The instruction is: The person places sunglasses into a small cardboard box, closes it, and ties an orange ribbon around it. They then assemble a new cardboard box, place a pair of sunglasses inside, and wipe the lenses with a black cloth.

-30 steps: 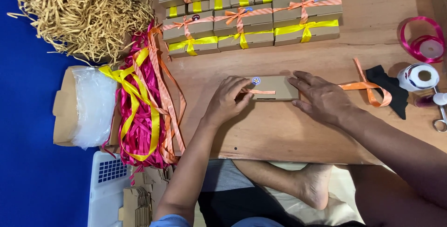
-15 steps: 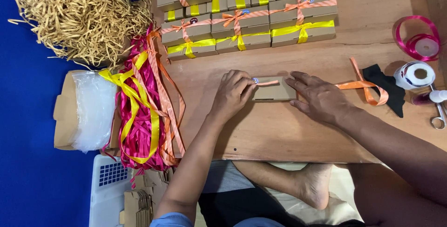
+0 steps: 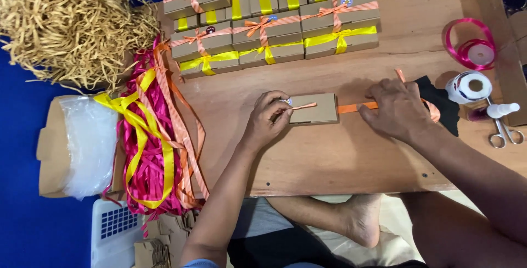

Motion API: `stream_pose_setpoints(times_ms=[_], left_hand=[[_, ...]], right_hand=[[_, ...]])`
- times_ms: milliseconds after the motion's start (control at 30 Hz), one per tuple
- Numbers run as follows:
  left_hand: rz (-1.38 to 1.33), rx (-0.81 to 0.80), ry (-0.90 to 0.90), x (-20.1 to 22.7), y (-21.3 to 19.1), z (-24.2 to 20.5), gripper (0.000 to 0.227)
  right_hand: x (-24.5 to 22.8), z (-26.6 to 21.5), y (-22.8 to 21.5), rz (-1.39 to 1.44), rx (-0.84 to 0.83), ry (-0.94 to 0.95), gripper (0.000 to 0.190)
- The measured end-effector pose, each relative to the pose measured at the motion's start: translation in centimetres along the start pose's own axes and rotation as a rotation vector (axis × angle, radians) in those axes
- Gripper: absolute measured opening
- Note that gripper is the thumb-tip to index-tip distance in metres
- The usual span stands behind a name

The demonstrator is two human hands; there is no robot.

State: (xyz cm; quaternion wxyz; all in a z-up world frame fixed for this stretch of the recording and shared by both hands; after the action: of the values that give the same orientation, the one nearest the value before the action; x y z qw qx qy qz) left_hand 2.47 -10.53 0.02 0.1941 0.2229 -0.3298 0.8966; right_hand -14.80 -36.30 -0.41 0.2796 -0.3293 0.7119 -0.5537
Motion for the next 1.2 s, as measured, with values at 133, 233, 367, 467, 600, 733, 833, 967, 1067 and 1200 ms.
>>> stream_pose_setpoints(times_ms=[133, 233, 367, 467, 600, 733, 833, 967, 1067, 1200], left_hand=[[-0.015, -0.001, 0.001, -0.5, 0.2, -0.3, 0.004], [0.003, 0.008, -0.001, -0.4, 0.2, -0.3, 0.004], [-0.005, 0.014, -0.024, 0.9, -0.4, 0.8, 0.009], [0.010, -0.001, -0.046, 1.7, -0.7, 1.3, 0.014], [0.009, -0.007, -0.056, 1.7, -0.7, 1.2, 0.014], [0.006, 0.021, -0.024, 1.8, -0.7, 1.2, 0.014], [0.017, 0.032, -0.014, 2.1, -0.9, 1.5, 0.015], [0.122, 0.015, 0.075, 3.2, -1.3, 2.3, 0.014], [0.205, -0.032, 0.119, 3.6, -1.3, 2.4, 0.016], [0.167, -0.077, 0.180, 2.3, -0.8, 2.4, 0.006]], right_hand=[[1.4, 0.2, 1.4, -0.038, 0.032, 0.017, 0.044], [1.4, 0.0, 0.7, -0.021, 0.033, -0.013, 0.029], [1.2, -1.1, -0.9, 0.210, -0.089, 0.096, 0.025], [0.9, -1.3, -2.4, 0.289, -0.090, 0.150, 0.028], [0.4, -1.9, -4.6, 0.491, -0.182, 0.324, 0.029], [-0.6, -2.6, -6.8, 0.569, -0.247, 0.330, 0.036], [-2.4, -3.3, -8.2, 0.523, -0.241, 0.250, 0.030], [-5.2, -3.7, -9.5, 0.550, -0.195, 0.014, 0.021], [-6.5, -3.0, -10.5, 0.431, -0.273, -0.034, 0.023], [-6.6, -1.7, -10.0, 0.412, -0.342, -0.116, 0.020]])
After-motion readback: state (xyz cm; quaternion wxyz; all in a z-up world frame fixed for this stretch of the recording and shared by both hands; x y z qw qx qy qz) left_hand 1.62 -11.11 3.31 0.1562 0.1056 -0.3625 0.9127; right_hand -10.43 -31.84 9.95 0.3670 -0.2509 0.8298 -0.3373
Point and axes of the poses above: each hand's wrist, its own z-axis towards the middle knuckle, its own y-axis out of the palm, x = y × z, the point moved 5 cm from there along z, towards the middle knuckle, and after that the axes turned 14 degrees about y, right-handed, at the moved point
